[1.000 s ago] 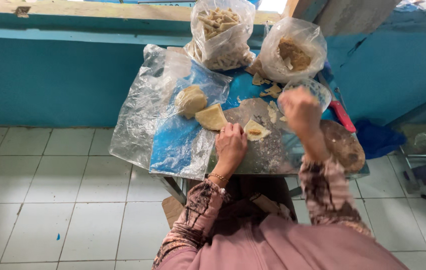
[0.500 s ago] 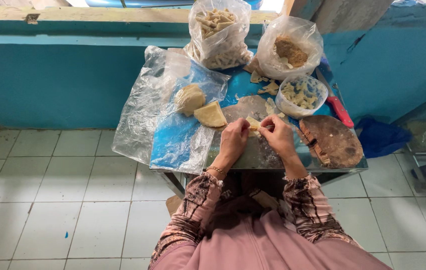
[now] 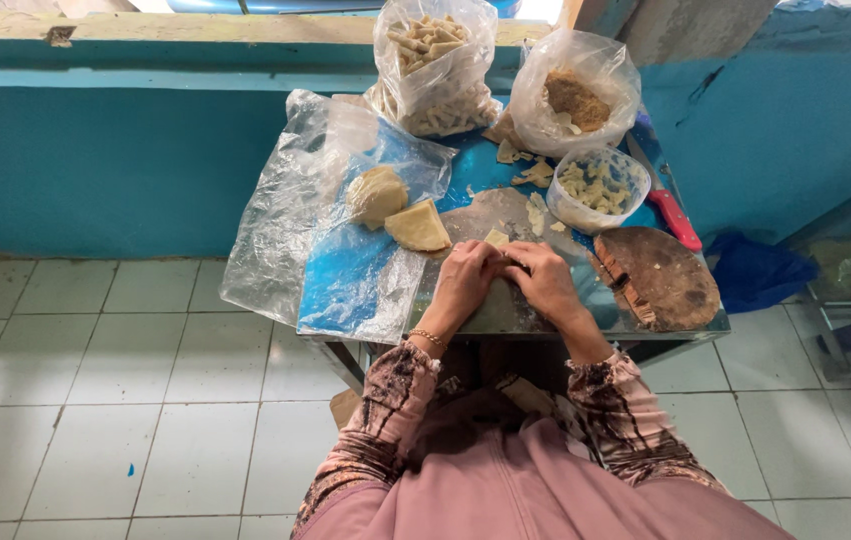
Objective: The person sits at a small table and folds triangular dough pieces by hand, pinching the edges closed one at a time. They place each finished folded piece into a plastic bag of finished pieces, occasionally reaching into a bag of brown filling with a spoon to add filling to a dough piece before folding.
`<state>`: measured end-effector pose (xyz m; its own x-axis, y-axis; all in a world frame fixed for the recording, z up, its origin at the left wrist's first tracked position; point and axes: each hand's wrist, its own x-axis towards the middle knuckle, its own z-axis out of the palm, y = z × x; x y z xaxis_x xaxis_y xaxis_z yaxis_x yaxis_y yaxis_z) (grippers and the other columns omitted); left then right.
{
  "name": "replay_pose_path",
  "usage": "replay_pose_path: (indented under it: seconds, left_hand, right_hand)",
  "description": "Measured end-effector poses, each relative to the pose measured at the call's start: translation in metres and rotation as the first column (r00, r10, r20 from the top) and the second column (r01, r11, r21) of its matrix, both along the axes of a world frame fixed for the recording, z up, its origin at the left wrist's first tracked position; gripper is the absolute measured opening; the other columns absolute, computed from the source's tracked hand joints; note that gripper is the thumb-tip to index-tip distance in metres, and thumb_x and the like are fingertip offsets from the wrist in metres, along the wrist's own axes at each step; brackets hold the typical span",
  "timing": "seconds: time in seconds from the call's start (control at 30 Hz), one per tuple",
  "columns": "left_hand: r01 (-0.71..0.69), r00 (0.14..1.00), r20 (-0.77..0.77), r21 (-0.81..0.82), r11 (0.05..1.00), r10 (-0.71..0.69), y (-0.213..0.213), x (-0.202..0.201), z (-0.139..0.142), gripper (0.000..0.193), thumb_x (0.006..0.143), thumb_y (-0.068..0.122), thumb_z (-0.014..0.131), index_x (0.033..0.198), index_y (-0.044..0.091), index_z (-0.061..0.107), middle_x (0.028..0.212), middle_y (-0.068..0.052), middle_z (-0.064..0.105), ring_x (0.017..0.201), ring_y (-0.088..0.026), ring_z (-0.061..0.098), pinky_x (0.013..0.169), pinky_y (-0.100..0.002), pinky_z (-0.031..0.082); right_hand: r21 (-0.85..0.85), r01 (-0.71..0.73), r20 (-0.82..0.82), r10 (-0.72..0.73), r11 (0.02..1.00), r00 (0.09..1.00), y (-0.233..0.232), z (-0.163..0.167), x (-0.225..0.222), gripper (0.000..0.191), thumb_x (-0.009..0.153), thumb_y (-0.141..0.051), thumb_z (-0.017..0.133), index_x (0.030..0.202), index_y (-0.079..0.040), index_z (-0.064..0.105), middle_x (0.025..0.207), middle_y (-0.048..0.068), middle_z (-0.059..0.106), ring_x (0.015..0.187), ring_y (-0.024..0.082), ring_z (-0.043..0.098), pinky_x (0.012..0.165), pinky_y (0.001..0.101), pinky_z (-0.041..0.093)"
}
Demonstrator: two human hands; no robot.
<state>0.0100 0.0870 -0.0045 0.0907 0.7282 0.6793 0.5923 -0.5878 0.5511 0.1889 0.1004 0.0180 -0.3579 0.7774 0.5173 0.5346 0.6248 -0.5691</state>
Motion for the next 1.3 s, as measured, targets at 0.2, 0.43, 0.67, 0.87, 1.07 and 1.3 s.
replay_pose_path:
  seconds: [0.2, 0.43, 0.67, 0.87, 1.07, 1.3]
  left_hand:
    - [-0.075, 0.992, -0.107, -0.073, 0.995, 0.067, 0.025, 0.001, -0.017, 0.006, 0.085, 0.006, 0.07, 0.085, 0.006, 0.064, 0.09, -0.015, 0.068, 0.09, -0.037, 0.066, 0.079, -0.046, 0.053]
    - [-0.169, 0.984, 0.013, -0.219, 0.961, 0.176, 0.057, 0.006, -0.022, 0.008, 0.085, 0.009, 0.069, 0.089, 0.003, 0.066, 0.086, -0.018, 0.068, 0.086, -0.038, 0.068, 0.075, -0.047, 0.053]
    - [-0.197, 0.98, -0.03, -0.336, 0.921, 0.199, 0.077, -0.002, -0.022, 0.011, 0.076, 0.015, 0.073, 0.082, 0.006, 0.07, 0.081, -0.016, 0.072, 0.083, -0.034, 0.071, 0.077, -0.044, 0.055]
    - [-0.124, 0.981, 0.117, -0.224, 0.967, 0.153, 0.054, -0.001, -0.019, 0.011, 0.08, 0.013, 0.072, 0.087, 0.005, 0.069, 0.081, -0.014, 0.072, 0.08, -0.033, 0.071, 0.074, -0.043, 0.055]
    - [-0.055, 0.998, 0.011, -0.109, 0.993, 0.057, 0.041, -0.006, -0.019, 0.004, 0.083, 0.012, 0.073, 0.084, 0.008, 0.072, 0.088, -0.013, 0.07, 0.088, -0.034, 0.068, 0.079, -0.044, 0.053]
    - [-0.234, 0.972, -0.052, -0.239, 0.942, 0.229, 0.067, 0.003, -0.028, 0.011, 0.08, 0.017, 0.074, 0.075, 0.007, 0.073, 0.087, -0.015, 0.068, 0.09, -0.036, 0.067, 0.081, -0.047, 0.052]
  right_hand:
    - [0.098, -0.054, 0.145, 0.039, 0.994, 0.989, 0.015, -0.01, 0.003, 0.023, 0.087, -0.015, 0.076, 0.109, -0.011, 0.077, 0.107, 0.009, 0.071, 0.103, 0.03, 0.067, 0.086, 0.0397, 0.054]
    - [-0.259, -0.094, 0.03, 0.105, 0.961, 0.994, 0.091, -0.037, 0.004, 0.014, 0.087, -0.018, 0.079, 0.095, -0.007, 0.077, 0.092, 0.011, 0.071, 0.084, 0.024, 0.071, 0.074, 0.035, 0.055]
    - [-0.155, -0.027, 0.014, 0.03, 0.988, 0.999, 0.066, -0.027, 0.003, 0.018, 0.089, -0.02, 0.074, 0.102, -0.008, 0.074, 0.092, 0.01, 0.074, 0.084, 0.026, 0.072, 0.076, 0.0359, 0.055]
    - [0.136, -0.005, 0.062, -0.004, 0.991, 0.998, 0.045, -0.032, -0.001, 0.014, 0.087, -0.014, 0.072, 0.1, -0.009, 0.077, 0.098, 0.011, 0.073, 0.095, 0.032, 0.069, 0.082, 0.0397, 0.055]
    - [-0.366, 0.005, -0.034, -0.019, 0.931, 0.999, 0.079, -0.026, -0.003, 0.016, 0.082, -0.017, 0.081, 0.09, -0.006, 0.074, 0.091, 0.014, 0.069, 0.089, 0.031, 0.069, 0.077, 0.0387, 0.055]
    - [0.024, 0.021, 0.055, -0.022, 1.0, 0.998, 0.037, -0.006, -0.005, 0.016, 0.083, -0.019, 0.078, 0.097, -0.012, 0.079, 0.097, 0.006, 0.075, 0.094, 0.026, 0.069, 0.081, 0.0368, 0.053]
